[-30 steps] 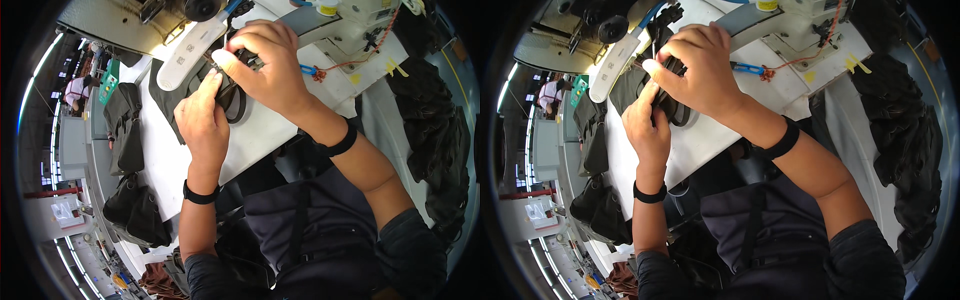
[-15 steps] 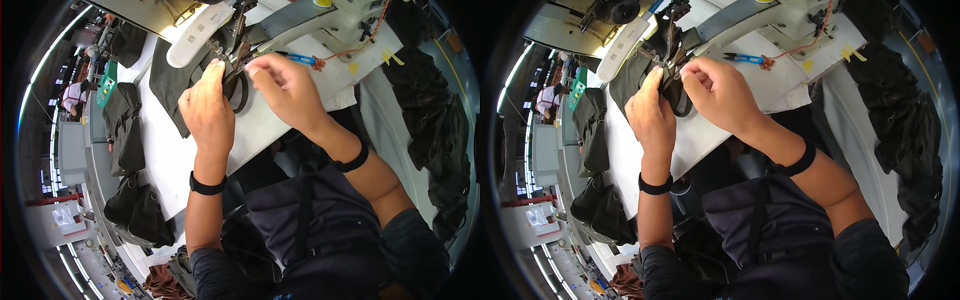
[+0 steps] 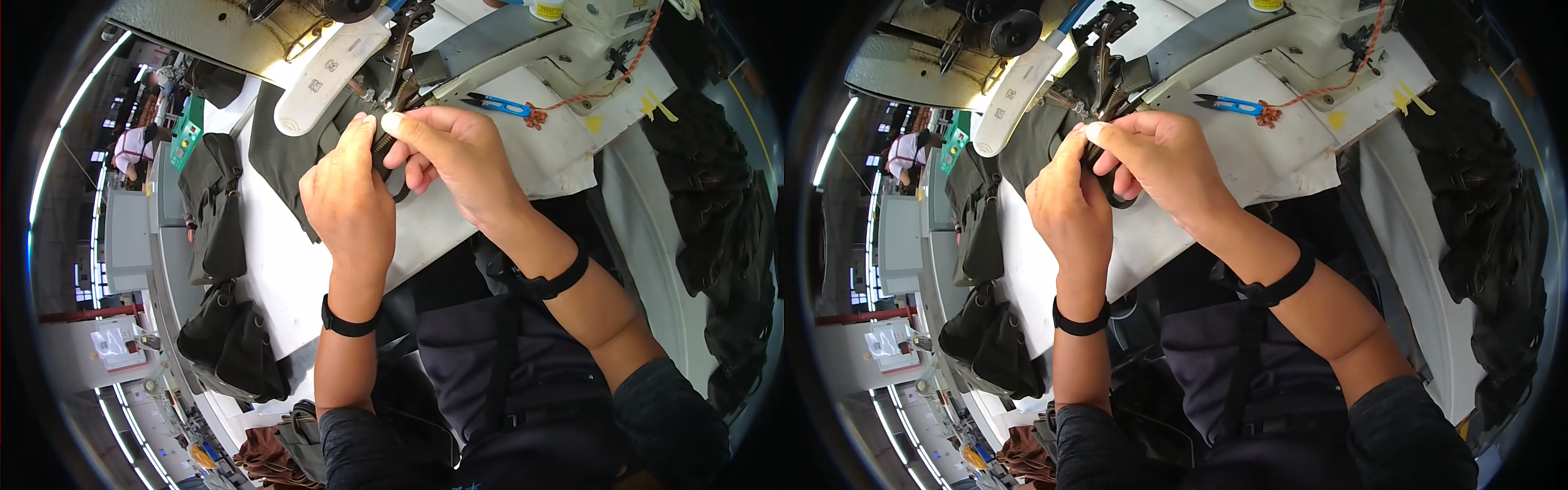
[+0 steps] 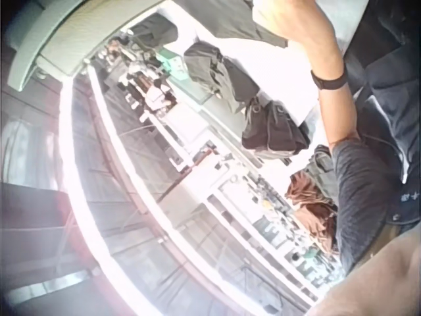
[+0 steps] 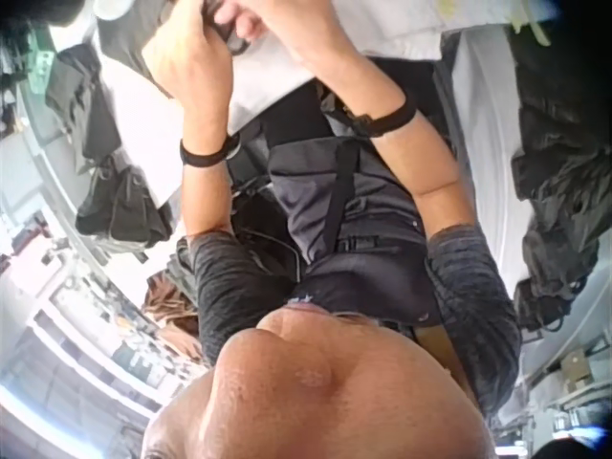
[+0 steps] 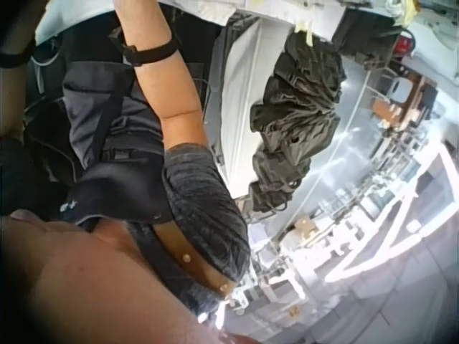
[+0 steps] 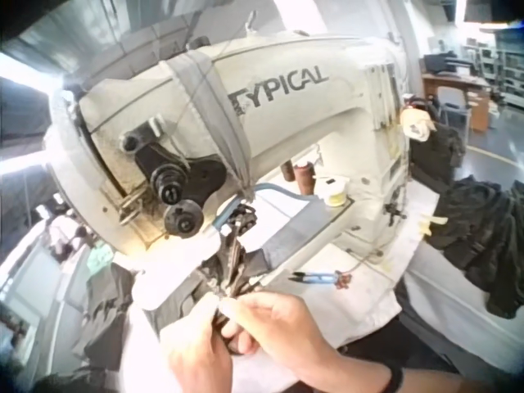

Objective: The person operates a sewing machine to stitch zippers and seams onto dark green canvas bags. They guide the fabric under the needle, adjust the bag's position, and manipulate the zipper pull to ensure alignment. The person works on multiple bags, moving them from a pile on the table to the machine and back.

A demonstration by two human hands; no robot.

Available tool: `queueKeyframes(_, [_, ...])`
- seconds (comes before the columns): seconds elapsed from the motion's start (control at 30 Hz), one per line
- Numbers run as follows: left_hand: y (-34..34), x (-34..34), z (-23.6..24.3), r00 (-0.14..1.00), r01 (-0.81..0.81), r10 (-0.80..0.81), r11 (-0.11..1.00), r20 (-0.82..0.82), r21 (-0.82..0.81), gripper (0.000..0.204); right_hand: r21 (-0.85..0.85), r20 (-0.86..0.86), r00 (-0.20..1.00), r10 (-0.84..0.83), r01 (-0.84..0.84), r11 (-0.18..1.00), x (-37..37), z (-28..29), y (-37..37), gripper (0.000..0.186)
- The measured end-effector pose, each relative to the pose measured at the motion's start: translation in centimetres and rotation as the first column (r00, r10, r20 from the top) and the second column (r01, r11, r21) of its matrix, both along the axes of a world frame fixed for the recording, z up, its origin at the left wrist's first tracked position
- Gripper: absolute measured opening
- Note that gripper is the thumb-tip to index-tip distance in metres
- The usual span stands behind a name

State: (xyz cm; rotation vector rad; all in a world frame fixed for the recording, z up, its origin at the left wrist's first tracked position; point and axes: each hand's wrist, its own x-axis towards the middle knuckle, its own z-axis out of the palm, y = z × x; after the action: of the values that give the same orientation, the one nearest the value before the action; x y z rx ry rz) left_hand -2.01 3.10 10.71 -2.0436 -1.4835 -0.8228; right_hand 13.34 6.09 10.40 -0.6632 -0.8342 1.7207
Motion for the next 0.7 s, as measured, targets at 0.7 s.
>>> queueKeyframes(0.7, [0.6, 0.9, -1.3, 0.977, 0.057, -0.080, 0.991, 0.198, 0.118, 0.033, 0.106, -0.002, 0.994, -0.113, 0.112, 0.988, -1.0, -0.8, 0.9, 0.017])
